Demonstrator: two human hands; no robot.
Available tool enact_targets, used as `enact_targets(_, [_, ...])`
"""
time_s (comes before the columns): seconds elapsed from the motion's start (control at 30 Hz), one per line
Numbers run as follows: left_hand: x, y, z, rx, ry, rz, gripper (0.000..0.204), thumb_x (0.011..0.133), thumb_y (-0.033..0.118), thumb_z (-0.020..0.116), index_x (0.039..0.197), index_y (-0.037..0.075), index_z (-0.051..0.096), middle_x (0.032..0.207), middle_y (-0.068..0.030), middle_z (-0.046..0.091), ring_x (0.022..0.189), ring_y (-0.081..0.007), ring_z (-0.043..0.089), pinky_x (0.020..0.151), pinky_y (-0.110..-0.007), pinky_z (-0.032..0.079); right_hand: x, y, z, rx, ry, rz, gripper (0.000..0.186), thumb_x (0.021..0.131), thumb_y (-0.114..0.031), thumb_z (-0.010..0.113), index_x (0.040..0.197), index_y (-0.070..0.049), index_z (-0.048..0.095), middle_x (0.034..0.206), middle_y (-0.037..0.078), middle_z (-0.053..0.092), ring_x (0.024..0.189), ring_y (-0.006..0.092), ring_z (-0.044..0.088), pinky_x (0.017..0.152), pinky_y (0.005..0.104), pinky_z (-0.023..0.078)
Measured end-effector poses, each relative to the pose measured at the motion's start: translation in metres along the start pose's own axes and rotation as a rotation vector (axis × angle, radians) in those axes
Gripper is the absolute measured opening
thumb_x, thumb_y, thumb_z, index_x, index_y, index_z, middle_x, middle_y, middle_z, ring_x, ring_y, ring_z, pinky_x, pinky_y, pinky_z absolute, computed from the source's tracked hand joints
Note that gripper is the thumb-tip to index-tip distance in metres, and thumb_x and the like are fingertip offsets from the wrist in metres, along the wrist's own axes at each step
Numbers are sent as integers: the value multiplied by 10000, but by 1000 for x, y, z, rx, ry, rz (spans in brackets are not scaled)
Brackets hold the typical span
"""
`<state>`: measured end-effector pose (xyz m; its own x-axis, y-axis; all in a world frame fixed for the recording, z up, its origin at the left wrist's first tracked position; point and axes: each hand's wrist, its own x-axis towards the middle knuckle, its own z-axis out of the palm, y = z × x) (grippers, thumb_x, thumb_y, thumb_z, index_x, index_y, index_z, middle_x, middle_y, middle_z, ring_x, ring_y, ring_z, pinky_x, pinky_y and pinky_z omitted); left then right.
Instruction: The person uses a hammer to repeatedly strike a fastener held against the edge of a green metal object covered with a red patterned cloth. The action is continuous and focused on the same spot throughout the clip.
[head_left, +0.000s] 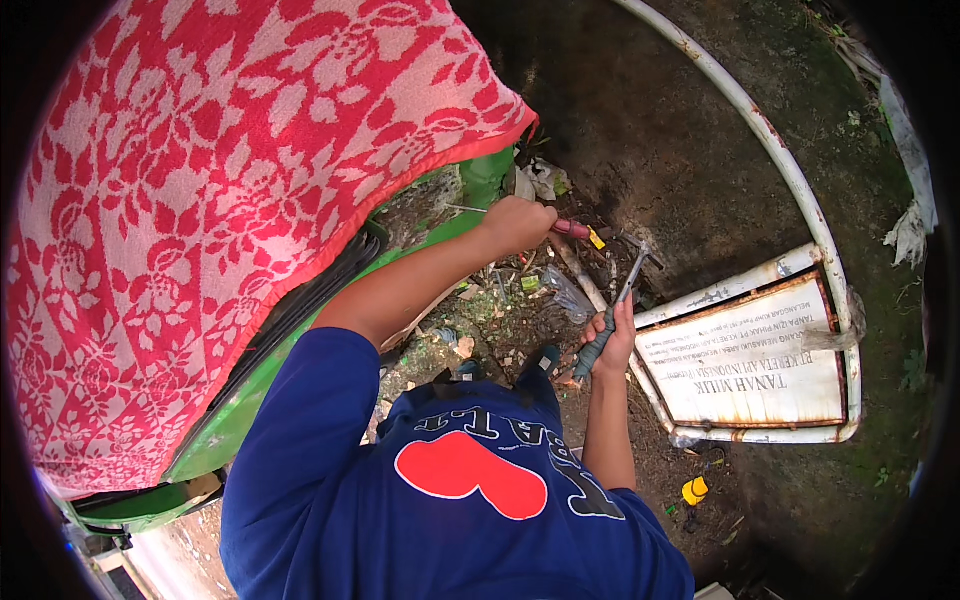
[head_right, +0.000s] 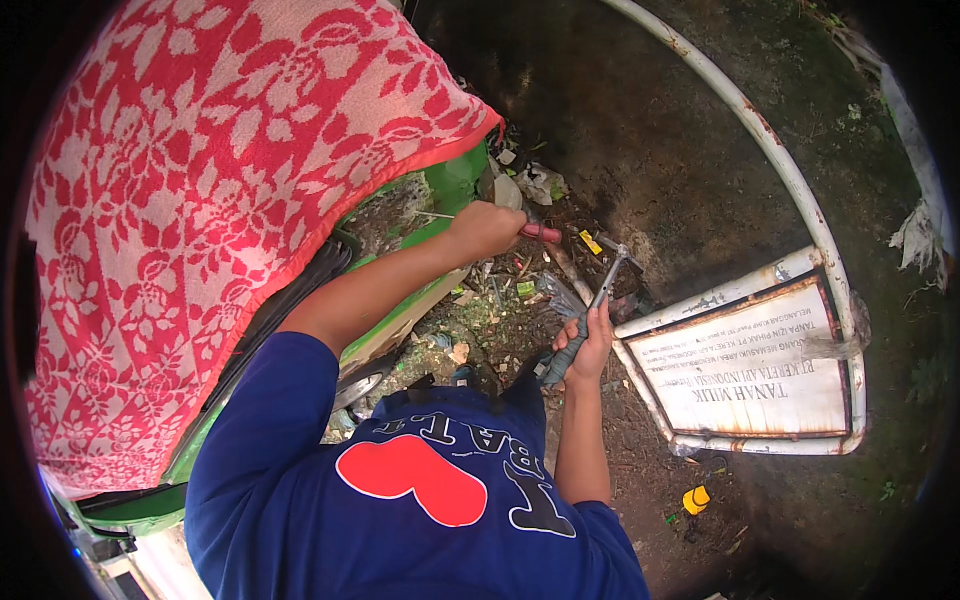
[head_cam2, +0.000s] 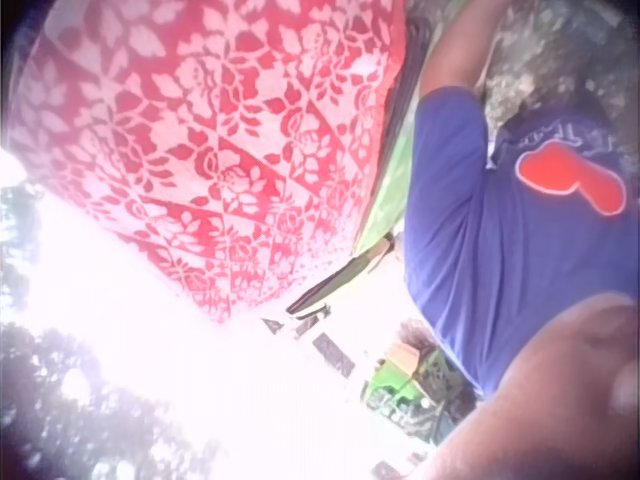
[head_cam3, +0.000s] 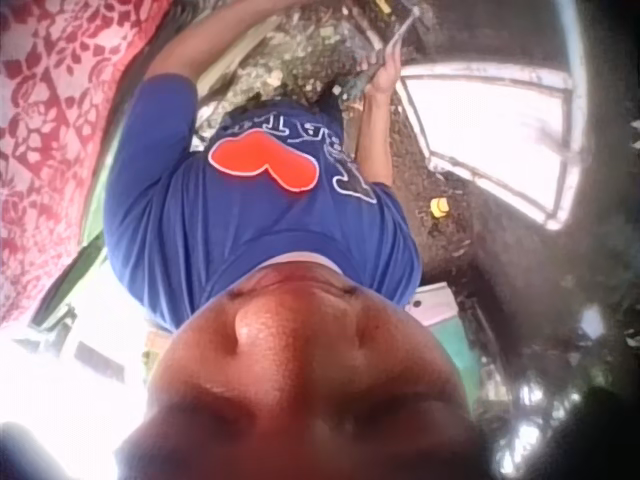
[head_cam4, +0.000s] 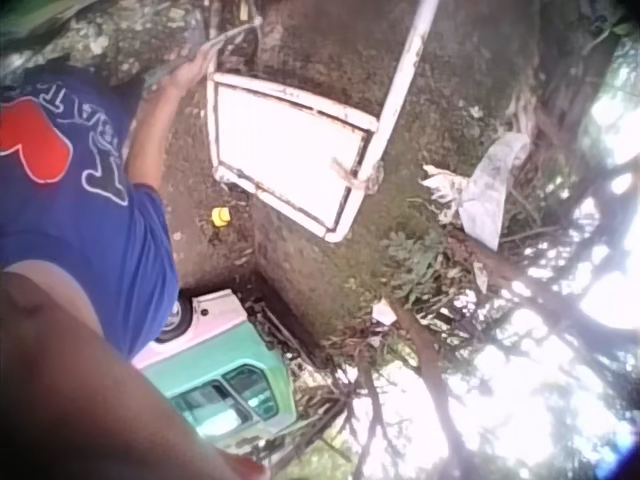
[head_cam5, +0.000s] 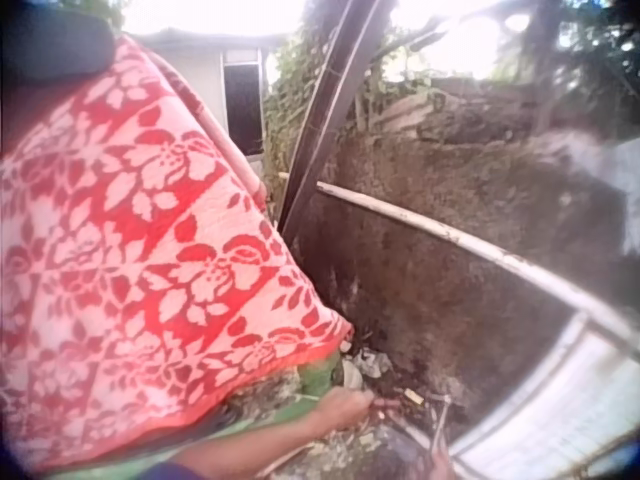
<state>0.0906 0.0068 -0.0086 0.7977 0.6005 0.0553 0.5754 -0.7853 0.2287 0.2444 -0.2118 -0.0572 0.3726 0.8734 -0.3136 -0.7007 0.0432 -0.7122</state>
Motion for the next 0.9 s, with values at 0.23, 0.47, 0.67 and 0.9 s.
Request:
enact_targets(0.23, [-9,-3,0,-28,95,35,161,827,248,620,847,88,624,757,-131,674,700,-346,667,630,-472,526,-6,5,12,51,-24,21,548,1025,-242,429,1527,-230,210,608,16,429,457,139,480,426,289,452])
enact_targets(0.47, [-18,3,-9,-25,126,67,163,799,250,640,825,92,607,761,-118,661,711,-333,662,615,-465,516,-18,8,9,-52,-106,87,515,1026,-239,427,1511,-224,257,601,37,443,453,159,482,432,305,448])
enact_targets(0.67, [-44,2,-21,-140,358,220,176,740,228,664,772,99,549,739,-79,591,697,-312,614,577,-437,476,-25,-4,-3,11,-63,-8,525,1030,-242,408,1521,-224,223,600,34,432,452,158,480,423,312,457])
enact_targets(0.9, [-109,-9,-46,-317,476,326,211,717,158,663,898,103,570,899,-79,550,880,-294,566,786,-420,444,-35,-15,20,-99,-76,-54,470,1032,-236,395,1487,-177,294,576,27,418,437,142,455,419,280,436])
